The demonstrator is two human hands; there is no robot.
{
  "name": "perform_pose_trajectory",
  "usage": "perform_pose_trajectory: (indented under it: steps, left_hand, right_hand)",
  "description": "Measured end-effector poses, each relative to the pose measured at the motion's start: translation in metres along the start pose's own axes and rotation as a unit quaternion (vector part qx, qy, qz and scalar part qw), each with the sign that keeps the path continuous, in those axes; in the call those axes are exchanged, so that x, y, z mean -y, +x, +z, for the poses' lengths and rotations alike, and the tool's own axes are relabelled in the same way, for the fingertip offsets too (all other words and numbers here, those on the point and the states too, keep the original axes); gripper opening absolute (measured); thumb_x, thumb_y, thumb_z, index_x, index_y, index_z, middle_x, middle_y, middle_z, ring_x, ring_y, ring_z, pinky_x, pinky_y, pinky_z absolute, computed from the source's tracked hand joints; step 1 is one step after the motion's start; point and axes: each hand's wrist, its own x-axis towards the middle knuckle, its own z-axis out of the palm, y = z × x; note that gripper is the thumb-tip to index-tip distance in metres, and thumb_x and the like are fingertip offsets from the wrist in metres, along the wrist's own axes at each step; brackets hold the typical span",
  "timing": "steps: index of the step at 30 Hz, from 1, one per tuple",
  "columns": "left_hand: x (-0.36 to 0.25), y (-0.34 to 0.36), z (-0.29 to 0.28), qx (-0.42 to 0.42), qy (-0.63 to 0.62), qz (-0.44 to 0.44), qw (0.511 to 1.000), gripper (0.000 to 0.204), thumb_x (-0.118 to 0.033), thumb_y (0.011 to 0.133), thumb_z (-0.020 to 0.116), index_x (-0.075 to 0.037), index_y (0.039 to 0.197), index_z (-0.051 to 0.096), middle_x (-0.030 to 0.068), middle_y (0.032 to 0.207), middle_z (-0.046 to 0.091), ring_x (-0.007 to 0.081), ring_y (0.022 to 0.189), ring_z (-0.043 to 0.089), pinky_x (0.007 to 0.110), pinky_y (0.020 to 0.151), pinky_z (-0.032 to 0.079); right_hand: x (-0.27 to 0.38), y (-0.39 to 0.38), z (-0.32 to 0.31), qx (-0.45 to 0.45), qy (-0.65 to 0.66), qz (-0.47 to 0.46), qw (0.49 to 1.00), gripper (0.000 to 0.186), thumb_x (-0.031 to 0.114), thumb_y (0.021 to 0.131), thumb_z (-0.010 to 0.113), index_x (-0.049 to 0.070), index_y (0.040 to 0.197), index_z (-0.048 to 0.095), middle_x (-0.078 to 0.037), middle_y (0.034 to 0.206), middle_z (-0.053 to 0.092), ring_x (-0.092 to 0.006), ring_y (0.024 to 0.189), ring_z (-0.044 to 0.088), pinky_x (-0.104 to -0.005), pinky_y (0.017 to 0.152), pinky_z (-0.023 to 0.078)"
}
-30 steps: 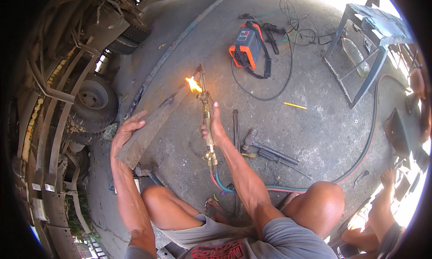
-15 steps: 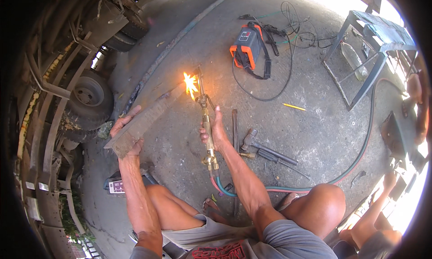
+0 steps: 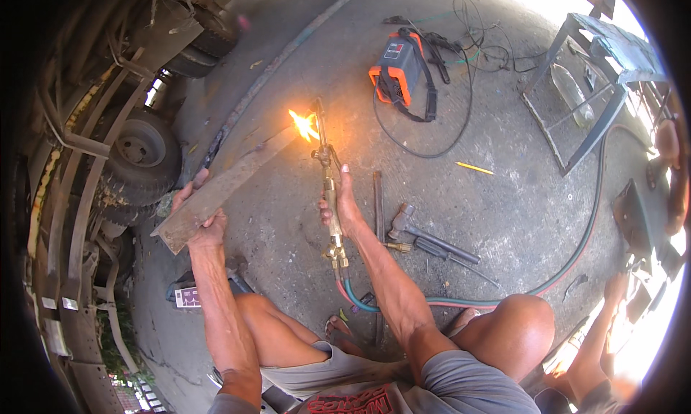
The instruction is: The person heats a metal bar with a blowtorch until it glows red, then uses a hammer to strike and shape the heated section. The person repeats the heating and hammering process on the same metal bar.
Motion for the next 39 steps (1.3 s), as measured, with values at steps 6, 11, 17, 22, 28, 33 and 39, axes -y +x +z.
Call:
perform_pose_trajectory:
  steps: [6,11,17,22,28,33,39]
  left_hand:
    - [-0.002,0.012,-0.017,-0.018,-0.013,0.022,0.999,0.027,-0.025,0.101,0.056,-0.001,0.109,0.064,0.0238,0.121,0.071,0.0235,0.077,0.075,0.024,0.032,0.048]
    - [-0.008,0.017,-0.024,-0.033,-0.013,0.023,0.999,0.025,-0.029,0.101,0.057,-0.006,0.109,0.063,0.0227,0.122,0.071,0.0227,0.078,0.075,0.022,0.033,0.048]
    - [-0.015,0.021,-0.038,0.007,-0.025,0.024,0.999,0.024,-0.028,0.101,0.057,-0.006,0.105,0.065,0.0245,0.124,0.071,0.024,0.081,0.076,0.023,0.034,0.05]
    - [-0.01,0.017,-0.03,0.0,-0.028,0.035,0.999,0.024,-0.027,0.102,0.056,-0.006,0.105,0.066,0.0245,0.122,0.072,0.0254,0.08,0.076,0.024,0.034,0.051]
    - [-0.009,0.017,-0.03,0.02,-0.015,0.029,0.999,0.026,-0.028,0.102,0.056,-0.005,0.107,0.065,0.0235,0.122,0.072,0.0246,0.081,0.076,0.024,0.034,0.052]
    - [-0.009,0.017,-0.031,-0.011,-0.027,0.031,0.999,0.028,-0.029,0.102,0.055,-0.004,0.11,0.066,0.0231,0.123,0.071,0.0246,0.08,0.076,0.024,0.034,0.052]
    - [-0.01,0.02,-0.032,0.015,-0.034,0.027,0.999,0.029,-0.029,0.103,0.055,-0.004,0.11,0.066,0.0235,0.121,0.073,0.0258,0.079,0.077,0.025,0.034,0.052]
  right_hand:
    - [-0.004,-0.006,-0.001,0.002,-0.008,0.013,1.0,0.089,0.099,0.084,0.024,0.012,0.097,0.044,0.003,0.066,0.041,-0.0078,0.047,0.036,-0.0251,0.041,0.033]
    - [-0.006,-0.013,0.003,0.001,-0.012,0.024,1.0,0.09,0.099,0.084,0.025,0.012,0.097,0.044,0.003,0.066,0.041,-0.0075,0.047,0.036,-0.0248,0.041,0.033]
    - [-0.007,-0.014,0.004,0.009,-0.014,0.012,1.0,0.091,0.1,0.083,0.025,0.012,0.097,0.044,0.004,0.066,0.041,-0.0067,0.047,0.038,-0.0249,0.041,0.034]
    - [-0.006,-0.012,0.001,0.008,-0.013,0.014,1.0,0.091,0.1,0.082,0.025,0.012,0.098,0.044,0.004,0.066,0.041,-0.0063,0.047,0.037,-0.0244,0.041,0.034]
    - [-0.007,-0.011,0.0,0.001,-0.013,0.013,1.0,0.091,0.1,0.083,0.026,0.012,0.098,0.044,0.004,0.067,0.041,-0.0065,0.047,0.037,-0.024,0.041,0.034]
    - [-0.006,-0.016,0.002,0.004,-0.002,0.029,1.0,0.091,0.1,0.083,0.027,0.012,0.099,0.044,0.003,0.067,0.042,-0.007,0.047,0.037,-0.0242,0.041,0.033]
    - [-0.007,-0.023,0.007,0.001,-0.014,0.034,0.999,0.091,0.1,0.083,0.025,0.013,0.098,0.044,0.003,0.067,0.042,-0.0076,0.048,0.036,-0.0251,0.042,0.033]
